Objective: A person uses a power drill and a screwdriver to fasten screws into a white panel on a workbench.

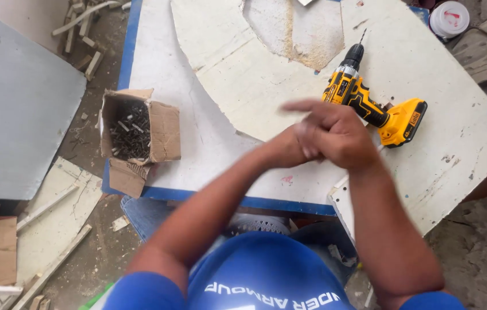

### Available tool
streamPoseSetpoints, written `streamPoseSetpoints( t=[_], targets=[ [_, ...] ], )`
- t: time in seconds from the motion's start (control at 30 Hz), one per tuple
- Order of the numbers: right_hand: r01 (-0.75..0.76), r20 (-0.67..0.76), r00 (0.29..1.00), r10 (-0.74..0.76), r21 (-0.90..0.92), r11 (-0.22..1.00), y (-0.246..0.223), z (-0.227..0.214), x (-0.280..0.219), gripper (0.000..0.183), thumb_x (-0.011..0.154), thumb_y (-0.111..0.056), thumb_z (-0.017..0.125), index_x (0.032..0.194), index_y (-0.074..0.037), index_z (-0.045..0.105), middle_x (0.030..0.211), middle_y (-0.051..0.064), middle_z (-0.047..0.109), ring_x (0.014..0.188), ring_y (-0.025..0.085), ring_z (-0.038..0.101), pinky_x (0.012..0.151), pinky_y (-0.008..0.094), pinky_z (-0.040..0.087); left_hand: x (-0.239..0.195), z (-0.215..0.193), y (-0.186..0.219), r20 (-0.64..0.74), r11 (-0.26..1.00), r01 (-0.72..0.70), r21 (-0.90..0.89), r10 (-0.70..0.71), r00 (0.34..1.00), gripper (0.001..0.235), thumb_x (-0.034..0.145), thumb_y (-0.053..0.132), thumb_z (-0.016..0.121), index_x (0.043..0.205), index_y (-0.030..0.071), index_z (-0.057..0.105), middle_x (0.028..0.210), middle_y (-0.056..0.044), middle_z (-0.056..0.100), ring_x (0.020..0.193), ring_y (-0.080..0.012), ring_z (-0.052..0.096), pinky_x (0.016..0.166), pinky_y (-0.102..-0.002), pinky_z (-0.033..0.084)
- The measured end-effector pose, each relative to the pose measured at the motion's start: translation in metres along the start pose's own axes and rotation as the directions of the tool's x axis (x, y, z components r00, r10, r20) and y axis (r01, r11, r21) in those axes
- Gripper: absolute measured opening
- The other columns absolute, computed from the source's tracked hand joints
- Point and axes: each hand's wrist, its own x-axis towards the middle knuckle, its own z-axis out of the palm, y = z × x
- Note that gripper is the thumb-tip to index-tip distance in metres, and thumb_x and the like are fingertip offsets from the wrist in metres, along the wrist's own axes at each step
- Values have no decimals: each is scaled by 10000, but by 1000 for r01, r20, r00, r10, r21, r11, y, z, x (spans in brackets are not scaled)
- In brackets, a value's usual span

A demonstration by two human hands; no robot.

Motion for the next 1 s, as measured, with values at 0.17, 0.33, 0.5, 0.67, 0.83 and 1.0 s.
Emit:
streamPoseSetpoints(
  t=[0.17,0.33,0.5,0.67,0.83,1.0],
  targets=[
    [15,188,982,5,-105,994,-3,-2,8,241,883,41,682,1112,103,726,400,53,565,339,112,551,487,246,522,-1,-5,-10,2,970,176,166,-179,984,177,777,126,679,741,-46,704,711,-243,699,787,-445,650,743,-531,515],
    [136,-631,644,-433,-463,876,23,31,-1,277,1130,-68,407,1238,95,603,523,65,508,489,136,570,560,233,488,-11,36,-28,-440,856,86,510,173,881,256,795,234,721,655,196,509,708,59,567,725,-206,594,655,-358,474],
    [39,216,975,49,-386,922,-7,-13,7,137,935,17,598,813,3,658,1203,156,754,636,100,611,556,242,501,-24,38,-52,-333,965,157,210,-80,940,241,809,200,738,703,123,536,705,-56,618,747,-318,615,649,-428,469],
    [66,72,996,-43,-360,931,23,-11,18,279,967,-38,620,1221,22,718,936,150,746,726,147,660,695,304,546,-16,5,-101,-140,965,246,87,-233,962,240,739,224,874,866,144,686,848,-25,734,899,-268,685,808,-449,528],
    [7,-671,668,-321,-425,905,34,0,9,232,1109,7,424,1201,54,632,593,72,533,496,149,597,542,236,500,-9,17,-10,-247,811,288,510,-183,952,398,689,329,873,1010,255,650,911,43,709,975,-255,695,818,-445,575],
    [-164,-504,862,-51,-373,913,0,16,-1,218,1103,-88,507,1146,-45,716,574,31,573,591,146,650,628,304,560,-7,39,0,-440,822,381,424,-181,880,241,786,235,770,788,174,537,652,-25,644,718,-338,704,601,-431,544]
  ],
)
